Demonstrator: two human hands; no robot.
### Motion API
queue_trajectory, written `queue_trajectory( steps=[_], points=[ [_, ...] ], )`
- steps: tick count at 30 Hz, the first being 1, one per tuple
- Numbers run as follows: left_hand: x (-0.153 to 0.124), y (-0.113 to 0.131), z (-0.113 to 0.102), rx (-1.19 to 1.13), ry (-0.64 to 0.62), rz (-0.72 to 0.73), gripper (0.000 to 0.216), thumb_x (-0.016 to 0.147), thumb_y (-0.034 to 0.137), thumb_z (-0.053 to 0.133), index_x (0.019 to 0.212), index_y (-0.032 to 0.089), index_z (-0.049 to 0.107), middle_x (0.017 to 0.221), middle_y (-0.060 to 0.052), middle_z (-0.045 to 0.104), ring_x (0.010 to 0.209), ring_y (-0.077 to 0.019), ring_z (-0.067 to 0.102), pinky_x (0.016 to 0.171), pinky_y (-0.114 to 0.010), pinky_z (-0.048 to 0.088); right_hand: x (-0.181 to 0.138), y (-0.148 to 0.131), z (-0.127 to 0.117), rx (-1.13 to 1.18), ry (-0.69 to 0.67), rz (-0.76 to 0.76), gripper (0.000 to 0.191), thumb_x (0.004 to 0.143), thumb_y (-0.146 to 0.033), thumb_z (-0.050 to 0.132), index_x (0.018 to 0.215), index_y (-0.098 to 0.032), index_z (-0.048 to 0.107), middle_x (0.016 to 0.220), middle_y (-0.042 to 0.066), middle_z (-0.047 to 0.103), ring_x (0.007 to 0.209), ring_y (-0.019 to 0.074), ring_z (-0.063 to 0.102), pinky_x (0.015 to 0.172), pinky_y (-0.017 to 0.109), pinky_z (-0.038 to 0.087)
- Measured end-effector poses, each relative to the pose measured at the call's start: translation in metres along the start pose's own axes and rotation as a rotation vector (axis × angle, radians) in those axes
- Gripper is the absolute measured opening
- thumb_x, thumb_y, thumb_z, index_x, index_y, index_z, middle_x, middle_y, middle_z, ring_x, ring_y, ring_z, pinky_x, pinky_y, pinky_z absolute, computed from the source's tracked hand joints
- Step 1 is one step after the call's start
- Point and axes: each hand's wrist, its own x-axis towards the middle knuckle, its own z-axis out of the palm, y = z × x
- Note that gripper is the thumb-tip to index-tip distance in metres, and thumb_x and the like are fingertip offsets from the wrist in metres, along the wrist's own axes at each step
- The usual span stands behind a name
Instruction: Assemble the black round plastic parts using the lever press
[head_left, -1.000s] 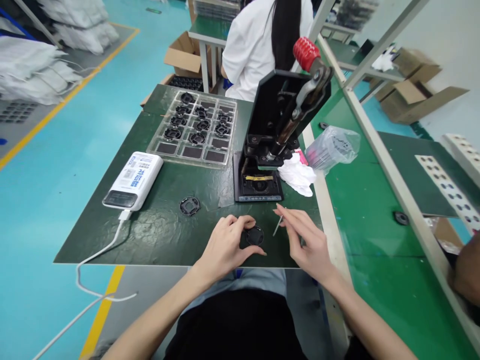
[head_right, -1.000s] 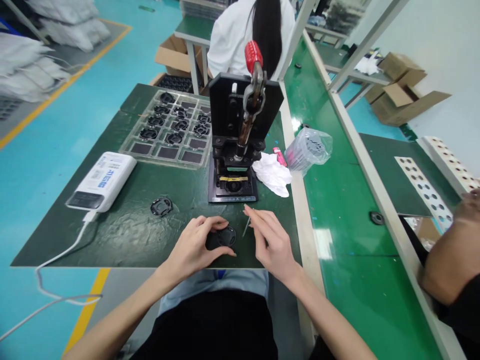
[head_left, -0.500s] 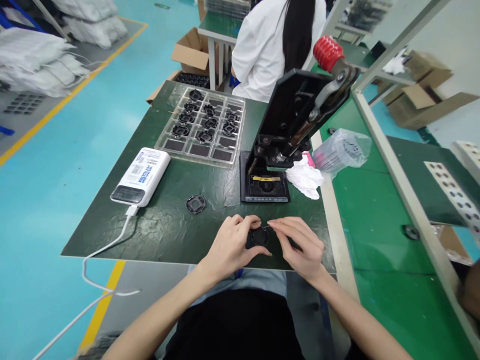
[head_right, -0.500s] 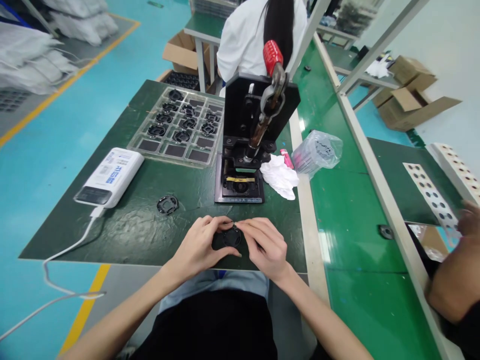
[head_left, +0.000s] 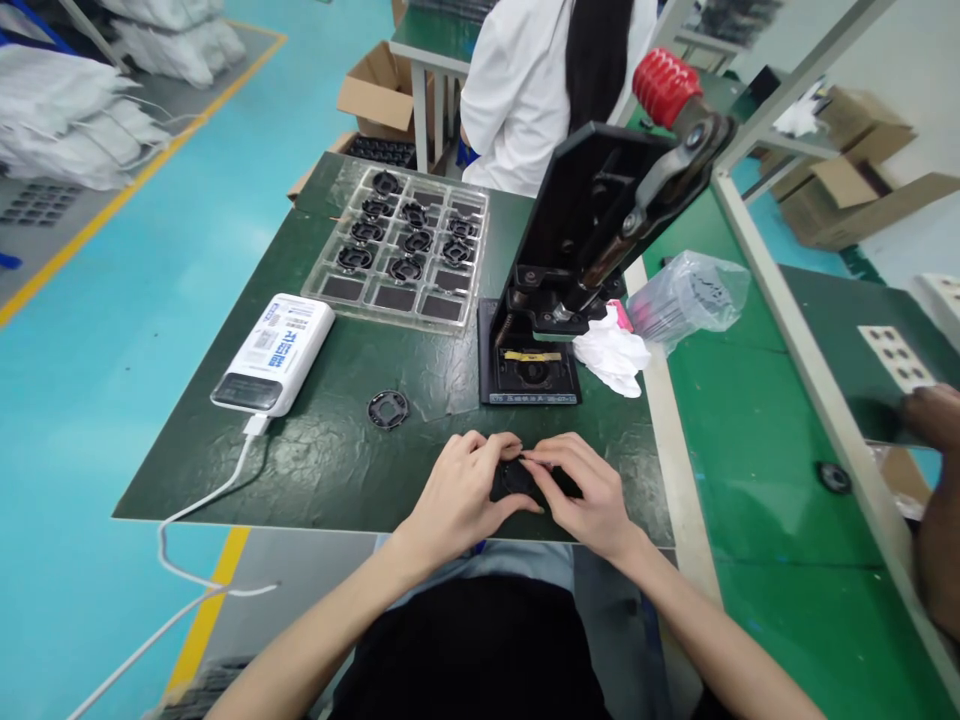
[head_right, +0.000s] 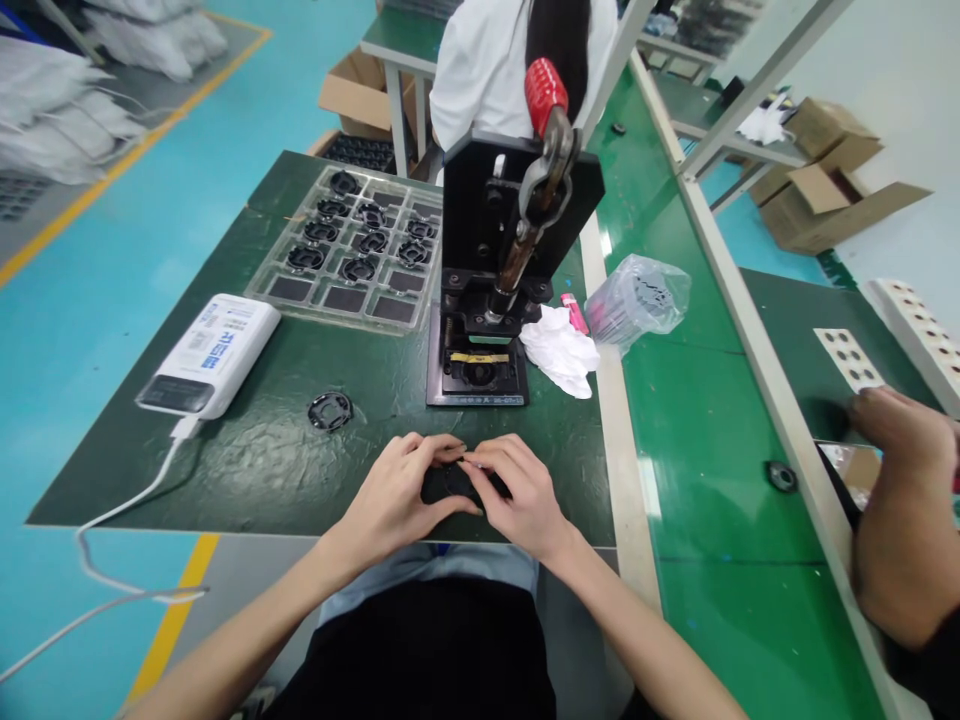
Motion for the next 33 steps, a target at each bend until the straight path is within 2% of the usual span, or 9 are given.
queue_trajectory(
  steps=[7, 33],
  points=[
    [-0.0015, -0.0006, 0.0008, 0.005, 0.018, 0.017, 0.061, 0.078, 0.046, 0.087, 0.119, 0.023, 0.049, 0.113, -0.004, 0.073, 0.093, -0.024, 0.064, 0.081, -0.038, 0.047, -0.0033, 0.0064, 0.0015, 0.02, 0.039, 0.105, 0.011, 0.095, -0.009, 0.062, 0.093, -0.018, 0.068, 0.086, 0.007, 0.07, 0.082, 0.0173, 0.069, 0.07, 0.031, 0.059],
    [0.0007, -0.0017, 0.0004, 0.009, 0.007, 0.021, 0.059, 0.08, 0.047, 0.085, 0.121, 0.023, 0.05, 0.117, -0.005, 0.073, 0.092, -0.0235, 0.064, 0.08, -0.038, 0.047, -0.0024, 0.0072, 0.0028, 0.028, -0.002, 0.052, 0.016, 0.092, -0.004, 0.063, 0.098, -0.019, 0.066, 0.083, 0.006, 0.07, 0.08, 0.0186, 0.067, 0.069, 0.034, 0.058]
  ],
)
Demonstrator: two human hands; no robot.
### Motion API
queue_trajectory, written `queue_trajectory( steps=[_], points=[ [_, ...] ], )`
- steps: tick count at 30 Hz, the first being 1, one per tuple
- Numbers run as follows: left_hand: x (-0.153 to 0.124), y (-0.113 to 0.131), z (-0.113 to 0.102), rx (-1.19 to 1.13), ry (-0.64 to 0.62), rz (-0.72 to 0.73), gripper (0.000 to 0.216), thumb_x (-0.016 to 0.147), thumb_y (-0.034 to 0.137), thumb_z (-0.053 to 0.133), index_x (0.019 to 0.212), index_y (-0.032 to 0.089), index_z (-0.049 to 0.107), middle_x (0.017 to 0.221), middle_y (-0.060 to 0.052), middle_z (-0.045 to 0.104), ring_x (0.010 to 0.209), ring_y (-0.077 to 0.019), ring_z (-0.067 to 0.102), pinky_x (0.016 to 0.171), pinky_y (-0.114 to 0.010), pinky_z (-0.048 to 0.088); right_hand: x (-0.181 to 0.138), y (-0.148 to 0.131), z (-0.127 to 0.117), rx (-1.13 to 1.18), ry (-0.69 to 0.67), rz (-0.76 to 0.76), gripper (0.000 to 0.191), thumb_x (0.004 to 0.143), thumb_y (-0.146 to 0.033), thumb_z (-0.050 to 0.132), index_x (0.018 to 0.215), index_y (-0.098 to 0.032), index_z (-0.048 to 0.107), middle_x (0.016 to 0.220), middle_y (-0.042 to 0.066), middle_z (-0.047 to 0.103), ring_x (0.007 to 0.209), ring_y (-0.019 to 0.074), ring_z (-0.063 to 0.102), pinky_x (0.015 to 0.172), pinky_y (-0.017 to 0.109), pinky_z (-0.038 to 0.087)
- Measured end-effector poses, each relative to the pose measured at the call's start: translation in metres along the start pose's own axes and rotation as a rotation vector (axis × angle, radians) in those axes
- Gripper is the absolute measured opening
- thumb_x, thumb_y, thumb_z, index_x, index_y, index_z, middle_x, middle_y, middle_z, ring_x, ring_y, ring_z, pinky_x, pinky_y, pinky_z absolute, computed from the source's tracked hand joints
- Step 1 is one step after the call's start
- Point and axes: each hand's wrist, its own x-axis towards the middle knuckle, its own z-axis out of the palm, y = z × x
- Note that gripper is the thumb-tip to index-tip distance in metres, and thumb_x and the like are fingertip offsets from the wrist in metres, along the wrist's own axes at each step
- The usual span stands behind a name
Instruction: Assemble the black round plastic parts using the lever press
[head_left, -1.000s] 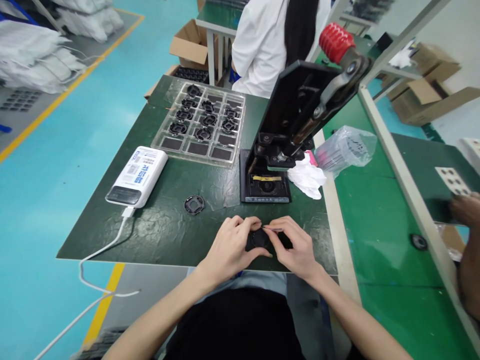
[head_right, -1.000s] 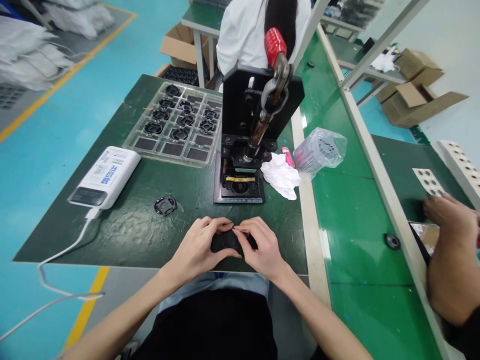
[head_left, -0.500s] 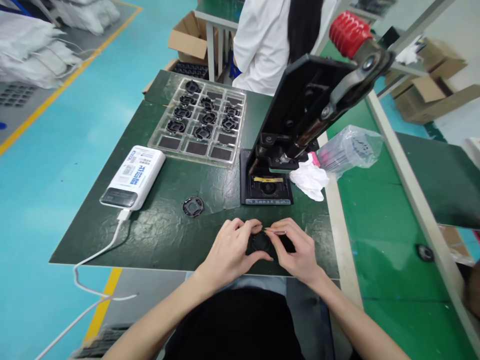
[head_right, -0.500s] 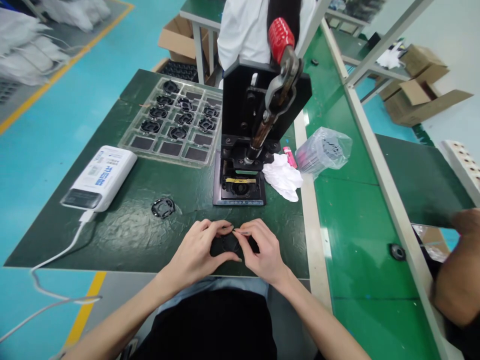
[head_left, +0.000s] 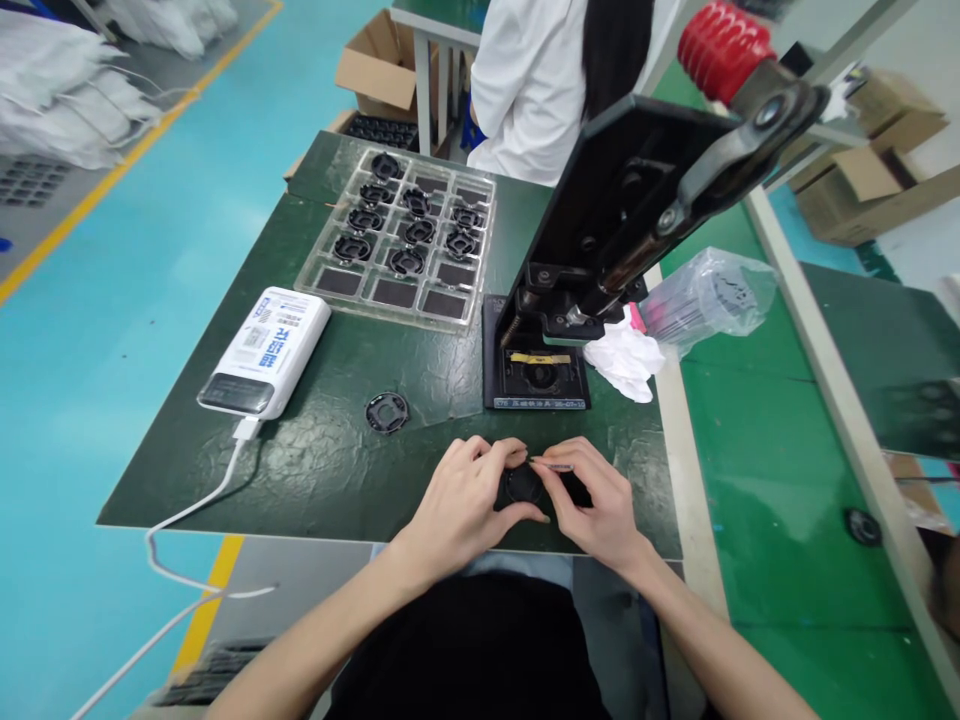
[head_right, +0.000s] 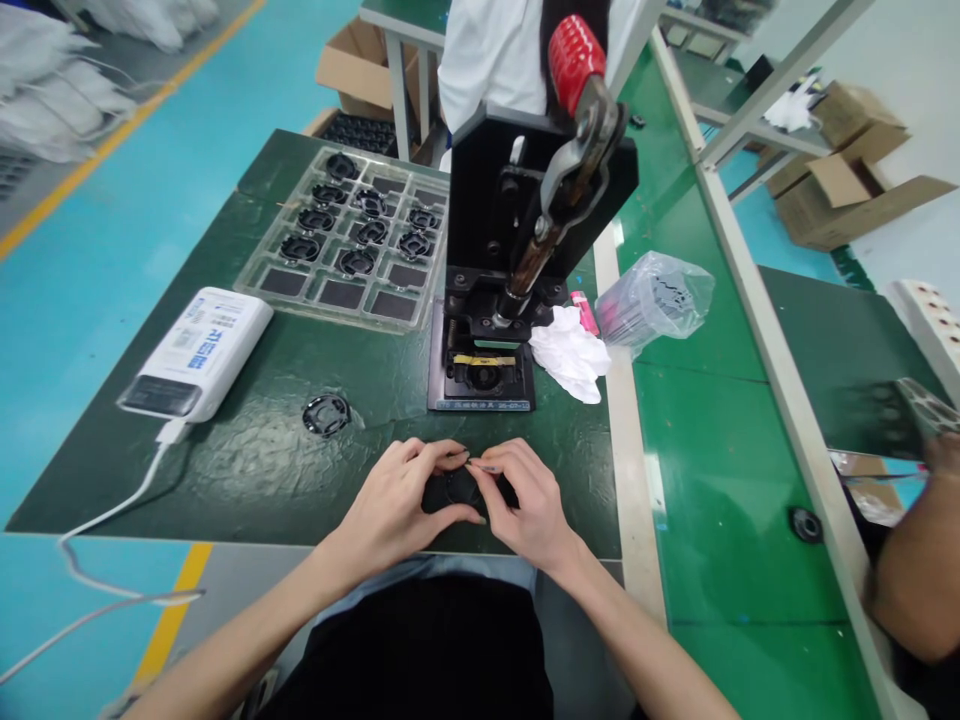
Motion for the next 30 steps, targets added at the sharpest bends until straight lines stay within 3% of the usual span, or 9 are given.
queue_trajectory(
  steps=[15, 25, 27, 30],
  points=[
    [-0.001, 0.002, -0.001, -0.015, -0.008, -0.022, 0.056, 0.081, 0.039, 0.086, 0.12, 0.024, 0.05, 0.113, -0.005, 0.073, 0.093, -0.0241, 0.066, 0.081, -0.039, 0.049, 0.004, -0.006, 0.002, -0.076, -0.018, -0.091, 0.016, 0.093, -0.005, 0.059, 0.095, -0.02, 0.064, 0.08, 0.005, 0.067, 0.076, 0.0181, 0.064, 0.066, 0.033, 0.056],
    [0.004, 0.001, 0.0, 0.021, 0.039, -0.006, 0.051, 0.075, 0.039, 0.09, 0.105, 0.023, 0.053, 0.098, -0.002, 0.073, 0.087, -0.024, 0.068, 0.076, -0.037, 0.048, 0.006, -0.005, 0.009, -0.045, -0.041, -0.017, 0.018, 0.096, -0.008, 0.053, 0.083, -0.021, 0.054, 0.08, 0.004, 0.061, 0.078, 0.0175, 0.059, 0.068, 0.032, 0.053],
    [0.004, 0.0, 0.001, 0.03, 0.048, -0.011, 0.055, 0.071, 0.044, 0.092, 0.103, 0.022, 0.053, 0.096, -0.002, 0.073, 0.085, -0.0242, 0.069, 0.075, -0.037, 0.049, 0.01, -0.003, 0.003, 0.009, 0.057, 0.071, 0.019, 0.098, -0.012, 0.056, 0.08, -0.021, 0.055, 0.079, 0.004, 0.063, 0.075, 0.0159, 0.061, 0.066, 0.029, 0.053],
    [0.003, 0.0, 0.002, 0.014, 0.071, -0.033, 0.059, 0.068, 0.048, 0.094, 0.102, 0.022, 0.054, 0.095, -0.002, 0.074, 0.084, -0.0231, 0.07, 0.076, -0.036, 0.051, 0.014, -0.001, -0.02, 0.04, 0.445, 0.187, 0.015, 0.099, -0.018, 0.058, 0.084, -0.02, 0.061, 0.08, 0.003, 0.066, 0.071, 0.0136, 0.064, 0.066, 0.027, 0.054]
  ],
)
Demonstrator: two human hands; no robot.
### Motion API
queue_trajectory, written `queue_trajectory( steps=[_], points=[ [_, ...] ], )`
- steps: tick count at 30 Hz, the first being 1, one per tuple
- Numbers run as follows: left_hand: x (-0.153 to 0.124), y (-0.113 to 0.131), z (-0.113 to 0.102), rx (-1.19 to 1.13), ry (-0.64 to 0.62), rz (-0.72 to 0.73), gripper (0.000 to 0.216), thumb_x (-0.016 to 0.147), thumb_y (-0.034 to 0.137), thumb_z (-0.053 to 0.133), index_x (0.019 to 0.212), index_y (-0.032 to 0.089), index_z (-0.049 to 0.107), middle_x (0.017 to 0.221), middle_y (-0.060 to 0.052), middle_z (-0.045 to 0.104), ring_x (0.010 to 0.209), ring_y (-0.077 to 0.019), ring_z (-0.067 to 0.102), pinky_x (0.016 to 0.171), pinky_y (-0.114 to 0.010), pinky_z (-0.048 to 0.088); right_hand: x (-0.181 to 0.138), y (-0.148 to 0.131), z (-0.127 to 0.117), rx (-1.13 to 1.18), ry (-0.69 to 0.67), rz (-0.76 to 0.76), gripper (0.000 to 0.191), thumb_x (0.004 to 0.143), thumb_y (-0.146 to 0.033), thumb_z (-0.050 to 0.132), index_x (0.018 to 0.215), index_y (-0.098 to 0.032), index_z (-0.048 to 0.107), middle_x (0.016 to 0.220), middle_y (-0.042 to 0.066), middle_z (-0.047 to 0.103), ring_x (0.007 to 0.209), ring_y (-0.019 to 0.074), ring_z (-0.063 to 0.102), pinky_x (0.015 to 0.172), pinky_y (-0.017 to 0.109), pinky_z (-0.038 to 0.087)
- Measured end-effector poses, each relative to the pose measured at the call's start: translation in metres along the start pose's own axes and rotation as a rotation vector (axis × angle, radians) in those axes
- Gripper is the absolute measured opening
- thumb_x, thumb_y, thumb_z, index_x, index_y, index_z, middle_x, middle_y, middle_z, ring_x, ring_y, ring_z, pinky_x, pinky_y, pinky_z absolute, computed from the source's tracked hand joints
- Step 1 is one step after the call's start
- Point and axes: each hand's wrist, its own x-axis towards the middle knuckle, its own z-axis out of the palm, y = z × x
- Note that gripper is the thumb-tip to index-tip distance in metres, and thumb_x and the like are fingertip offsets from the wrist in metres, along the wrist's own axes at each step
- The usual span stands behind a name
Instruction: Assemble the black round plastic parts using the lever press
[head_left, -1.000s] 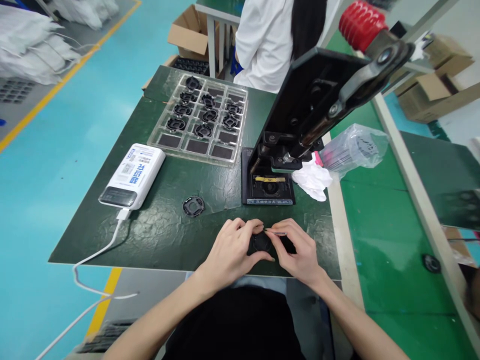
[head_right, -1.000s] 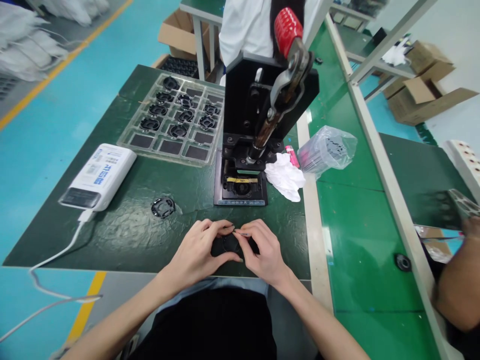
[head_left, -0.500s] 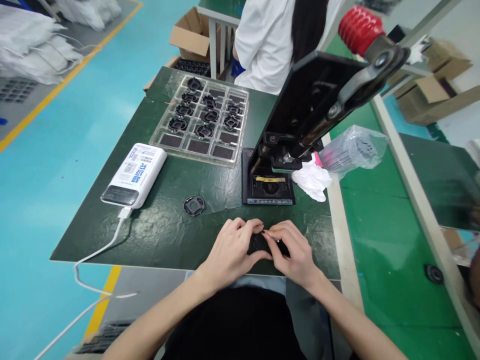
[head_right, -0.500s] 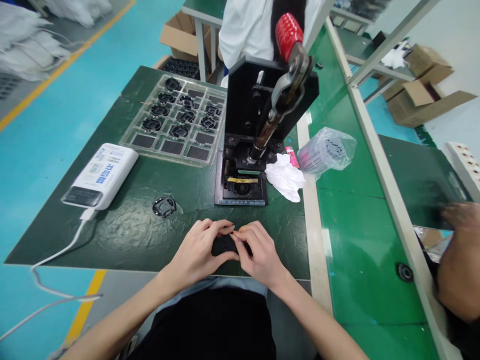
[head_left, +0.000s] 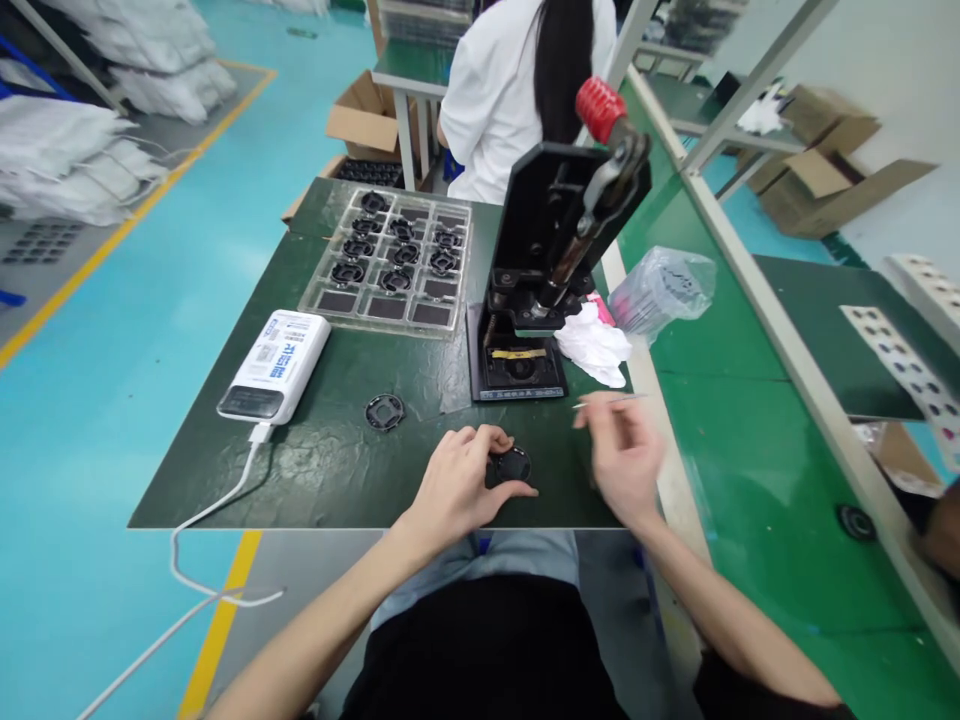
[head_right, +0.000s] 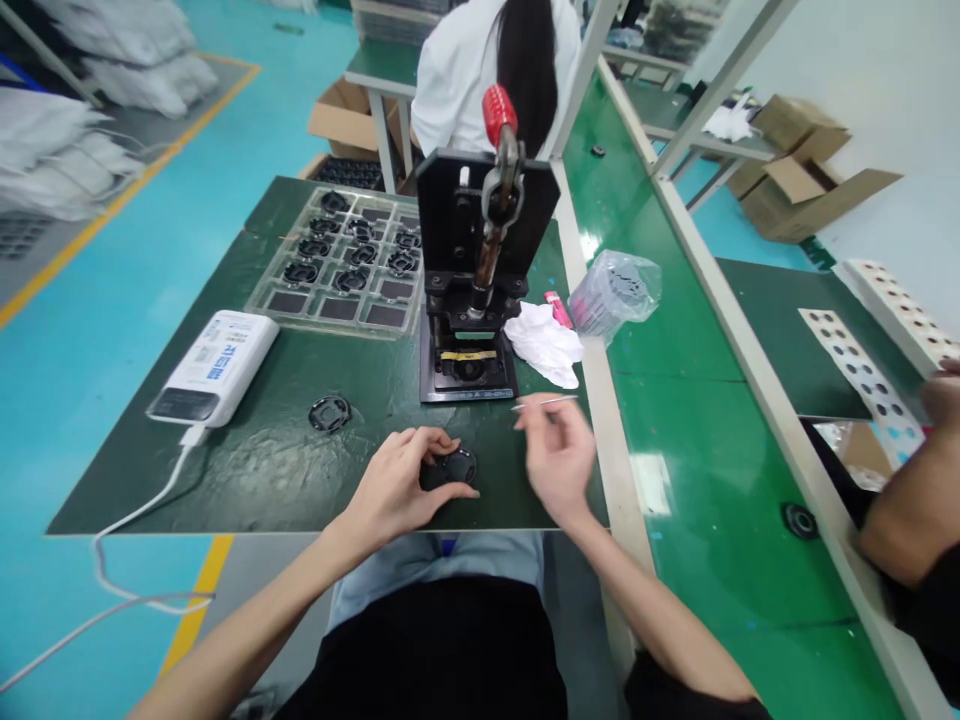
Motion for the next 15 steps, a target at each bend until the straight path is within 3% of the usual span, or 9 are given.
queue_trajectory(
  steps=[1, 3, 6, 8, 12, 15],
  points=[
    [-0.001, 0.0, 0.0, -0.007, 0.009, -0.006, 0.059, 0.067, 0.047, 0.094, 0.103, 0.022, 0.054, 0.096, -0.002, 0.074, 0.084, -0.0227, 0.07, 0.077, -0.036, 0.051, 0.003, -0.001, -0.01, -0.008, 0.111, -0.01, 0.013, 0.099, -0.018, 0.058, 0.088, -0.02, 0.064, 0.083, 0.004, 0.068, 0.073, 0.0142, 0.065, 0.068, 0.028, 0.055],
    [-0.003, 0.002, -0.001, -0.016, 0.014, -0.009, 0.059, 0.067, 0.045, 0.094, 0.104, 0.023, 0.055, 0.098, -0.001, 0.075, 0.082, -0.0218, 0.07, 0.078, -0.036, 0.052, 0.002, -0.005, -0.032, -0.049, 0.141, -0.084, 0.012, 0.099, -0.018, 0.058, 0.098, -0.019, 0.07, 0.092, 0.007, 0.072, 0.083, 0.0173, 0.069, 0.076, 0.032, 0.057],
    [0.0, 0.008, -0.007, -0.057, 0.052, 0.005, 0.059, 0.069, 0.046, 0.093, 0.108, 0.023, 0.055, 0.098, -0.001, 0.075, 0.078, -0.0201, 0.069, 0.076, -0.035, 0.054, -0.013, -0.01, -0.061, -0.139, -0.075, -0.131, 0.022, 0.1, -0.014, 0.054, 0.11, -0.021, 0.072, 0.1, 0.008, 0.076, 0.095, 0.02, 0.072, 0.085, 0.037, 0.059],
    [0.012, 0.012, -0.014, -0.043, 0.136, 0.028, 0.055, 0.072, 0.049, 0.09, 0.107, 0.023, 0.056, 0.097, -0.001, 0.073, 0.079, -0.0202, 0.069, 0.075, -0.033, 0.054, -0.023, -0.012, -0.073, -0.187, -0.129, -0.089, 0.029, 0.1, -0.013, 0.052, 0.123, -0.022, 0.068, 0.1, 0.006, 0.077, 0.097, 0.0199, 0.072, 0.087, 0.038, 0.059],
    [0.058, 0.016, -0.024, 0.14, 0.324, 0.013, 0.048, 0.078, 0.05, 0.085, 0.102, 0.021, 0.056, 0.095, -0.004, 0.071, 0.088, -0.0242, 0.069, 0.08, -0.036, 0.053, -0.02, -0.014, -0.076, -0.178, -0.054, -0.129, 0.032, 0.102, -0.014, 0.047, 0.128, -0.022, 0.064, 0.095, 0.005, 0.075, 0.095, 0.0193, 0.072, 0.087, 0.038, 0.058],
    [0.09, 0.011, -0.019, 0.193, 0.289, -0.039, 0.051, 0.076, 0.052, 0.086, 0.1, 0.02, 0.055, 0.097, -0.006, 0.07, 0.093, -0.0262, 0.068, 0.082, -0.037, 0.053, 0.005, -0.018, -0.069, -0.128, 0.009, -0.189, 0.028, 0.103, -0.017, 0.044, 0.115, -0.021, 0.069, 0.087, 0.003, 0.068, 0.08, 0.0157, 0.066, 0.075, 0.032, 0.054]
  ],
)
